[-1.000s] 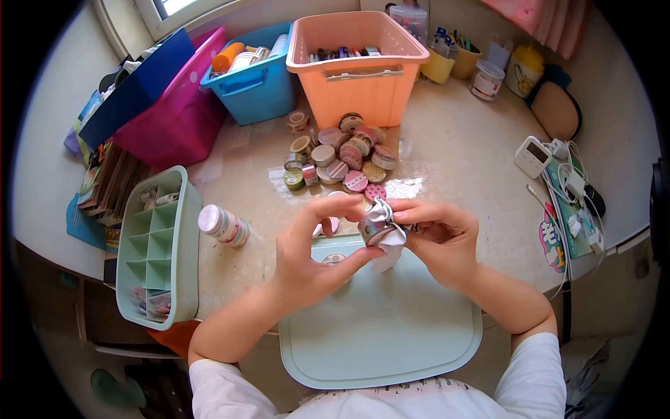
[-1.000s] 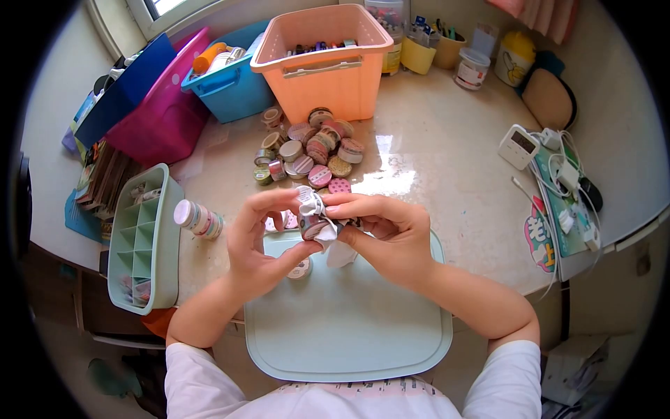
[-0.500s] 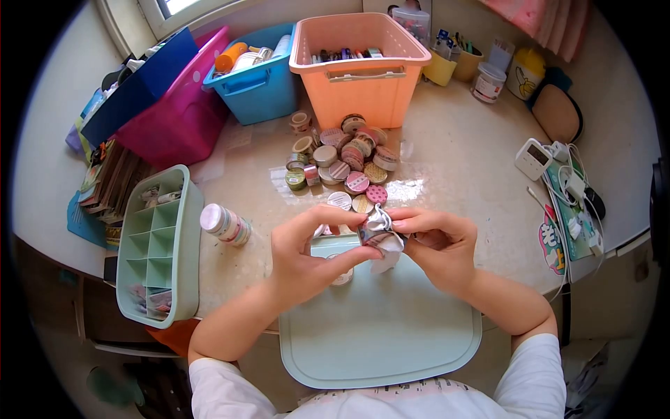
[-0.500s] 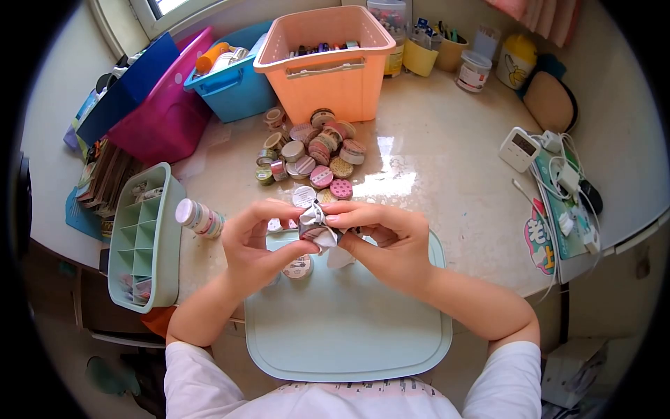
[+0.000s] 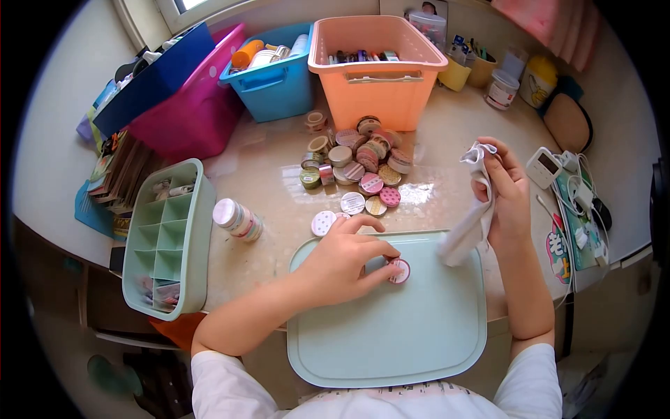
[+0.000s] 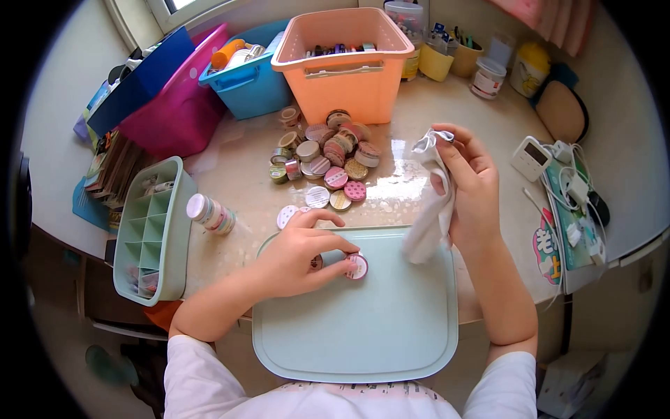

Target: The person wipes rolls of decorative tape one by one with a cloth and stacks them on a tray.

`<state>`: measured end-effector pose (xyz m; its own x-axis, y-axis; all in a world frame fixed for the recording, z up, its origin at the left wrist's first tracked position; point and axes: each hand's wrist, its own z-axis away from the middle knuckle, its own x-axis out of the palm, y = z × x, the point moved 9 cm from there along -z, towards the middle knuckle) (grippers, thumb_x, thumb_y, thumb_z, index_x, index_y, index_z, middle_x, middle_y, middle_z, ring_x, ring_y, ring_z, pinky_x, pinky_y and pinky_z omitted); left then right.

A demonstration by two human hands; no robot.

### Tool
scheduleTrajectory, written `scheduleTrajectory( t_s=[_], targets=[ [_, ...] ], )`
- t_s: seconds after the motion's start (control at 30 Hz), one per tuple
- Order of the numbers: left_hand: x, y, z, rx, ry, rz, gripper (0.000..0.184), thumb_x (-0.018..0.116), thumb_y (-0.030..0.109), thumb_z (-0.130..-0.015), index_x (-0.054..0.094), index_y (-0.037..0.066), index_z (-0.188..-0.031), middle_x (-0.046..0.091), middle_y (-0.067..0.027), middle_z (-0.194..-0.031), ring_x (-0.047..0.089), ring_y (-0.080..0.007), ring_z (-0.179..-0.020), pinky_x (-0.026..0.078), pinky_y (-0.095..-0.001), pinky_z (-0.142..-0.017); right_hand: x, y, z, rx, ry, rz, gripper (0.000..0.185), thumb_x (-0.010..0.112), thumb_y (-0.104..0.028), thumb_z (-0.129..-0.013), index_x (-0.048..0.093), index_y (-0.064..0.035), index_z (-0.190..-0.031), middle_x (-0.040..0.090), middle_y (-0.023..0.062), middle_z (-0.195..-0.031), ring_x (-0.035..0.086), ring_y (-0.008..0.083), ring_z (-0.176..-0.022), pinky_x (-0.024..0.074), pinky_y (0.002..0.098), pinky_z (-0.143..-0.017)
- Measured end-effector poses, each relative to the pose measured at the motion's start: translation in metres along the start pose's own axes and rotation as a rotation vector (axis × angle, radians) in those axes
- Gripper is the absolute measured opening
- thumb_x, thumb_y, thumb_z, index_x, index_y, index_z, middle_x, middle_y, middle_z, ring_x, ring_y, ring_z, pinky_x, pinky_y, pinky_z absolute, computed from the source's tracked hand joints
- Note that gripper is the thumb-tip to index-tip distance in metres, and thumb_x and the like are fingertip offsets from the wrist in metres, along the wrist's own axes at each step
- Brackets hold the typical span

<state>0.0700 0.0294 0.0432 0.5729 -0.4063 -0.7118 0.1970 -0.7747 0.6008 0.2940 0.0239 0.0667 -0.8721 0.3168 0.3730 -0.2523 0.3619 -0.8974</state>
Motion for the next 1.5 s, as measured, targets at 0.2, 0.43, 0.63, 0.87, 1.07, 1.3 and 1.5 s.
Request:
scheduleTrajectory(
  t_s=[0.2, 0.43, 0.63, 0.87, 1.07, 1.3, 1.5],
  targets=[
    [-0.017, -0.007, -0.001, -0.045, 0.047, -0.133, 0.019, 0.08, 0.021, -0.079, 0.075, 0.009, -0.092, 0.066, -0.0072, -0.096, 0.058, -0.027, -0.102, 0.048, -0.0386, -0.087, 0.004, 0.009, 0.001, 0.085, -0.007, 0.066, 0.021, 0.057, -0.013, -0.1, 0.064, -0.0048, -0.118, 0.066, 0.002, -0.096, 0.044, 0.0032, -0.059, 0.0329, 0.0179, -0.049],
    [-0.076, -0.117, 0.016, -0.428, 0.362, -0.581, 0.061, 0.075, 0.017, -0.081, 0.047, 0.0, -0.132, 0.059, -0.0213, -0.12, 0.06, -0.0382, -0.108, 0.048, -0.0454, -0.095, 0.008, 0.019, 0.004, 0.158, -0.027, 0.012, 0.019, 0.06, -0.011, -0.098, 0.066, -0.0053, -0.115, 0.067, 0.0006, -0.096, 0.056, 0.003, -0.074, 0.0423, 0.0176, -0.058],
    [-0.078, -0.139, 0.008, -0.567, 0.35, -0.357, 0.063, 0.08, 0.013, -0.077, 0.046, 0.0, -0.13, 0.066, -0.0223, -0.109, 0.064, -0.0371, -0.105, 0.051, -0.0436, -0.093, 0.016, 0.033, 0.008, 0.275, -0.079, -0.016, 0.017, 0.064, -0.008, -0.096, 0.067, -0.0033, -0.112, 0.067, 0.0002, -0.097, 0.063, 0.0066, -0.089, 0.0504, 0.0198, -0.077],
    [-0.086, -0.055, -0.004, -0.309, 0.467, -0.047, 0.057, 0.083, 0.004, -0.074, 0.054, 0.002, -0.123, 0.069, -0.0118, -0.103, 0.069, -0.0152, -0.091, 0.056, -0.0268, -0.074, 0.021, 0.041, 0.005, 0.205, -0.203, 0.028, 0.017, 0.069, 0.003, -0.09, 0.068, 0.0001, -0.107, 0.068, 0.004, -0.099, 0.065, 0.0097, -0.093, 0.0533, 0.0226, -0.084],
    [-0.03, -0.014, -0.006, -0.07, 0.293, 0.519, 0.045, 0.084, -0.002, -0.072, 0.067, -0.003, -0.113, 0.065, -0.0115, -0.117, 0.068, -0.0116, -0.093, 0.058, -0.0237, -0.069, 0.061, 0.005, 0.045, -0.442, -0.342, 0.425, 0.022, 0.075, 0.008, -0.079, 0.072, -0.0025, -0.099, 0.071, 0.0065, -0.099, 0.068, 0.0171, -0.093, 0.055, 0.0271, -0.081],
    [-0.034, -0.029, 0.006, -0.166, 0.309, 0.415, 0.044, 0.086, -0.002, -0.067, 0.069, -0.002, -0.108, 0.071, -0.0086, -0.097, 0.069, -0.011, -0.078, 0.058, -0.0241, -0.065, 0.102, 0.001, 0.085, -0.772, -0.631, 0.783, 0.032, 0.079, -0.006, -0.07, 0.076, -0.0079, -0.102, 0.074, 0.0014, -0.108, 0.062, 0.0265, -0.099, 0.0551, 0.0358, -0.086],
    [-0.034, -0.025, 0.004, -0.143, 0.298, 0.42, 0.042, 0.084, -0.006, -0.069, 0.064, -0.007, -0.106, 0.07, -0.0103, -0.1, 0.071, -0.0152, -0.09, 0.06, -0.0283, -0.082, 0.11, 0.0, 0.091, -0.796, -0.748, 0.726, 0.033, 0.078, 0.001, -0.07, 0.076, -0.0084, -0.102, 0.075, 0.0014, -0.105, 0.061, 0.0233, -0.087, 0.0563, 0.0325, -0.075]
  ],
)
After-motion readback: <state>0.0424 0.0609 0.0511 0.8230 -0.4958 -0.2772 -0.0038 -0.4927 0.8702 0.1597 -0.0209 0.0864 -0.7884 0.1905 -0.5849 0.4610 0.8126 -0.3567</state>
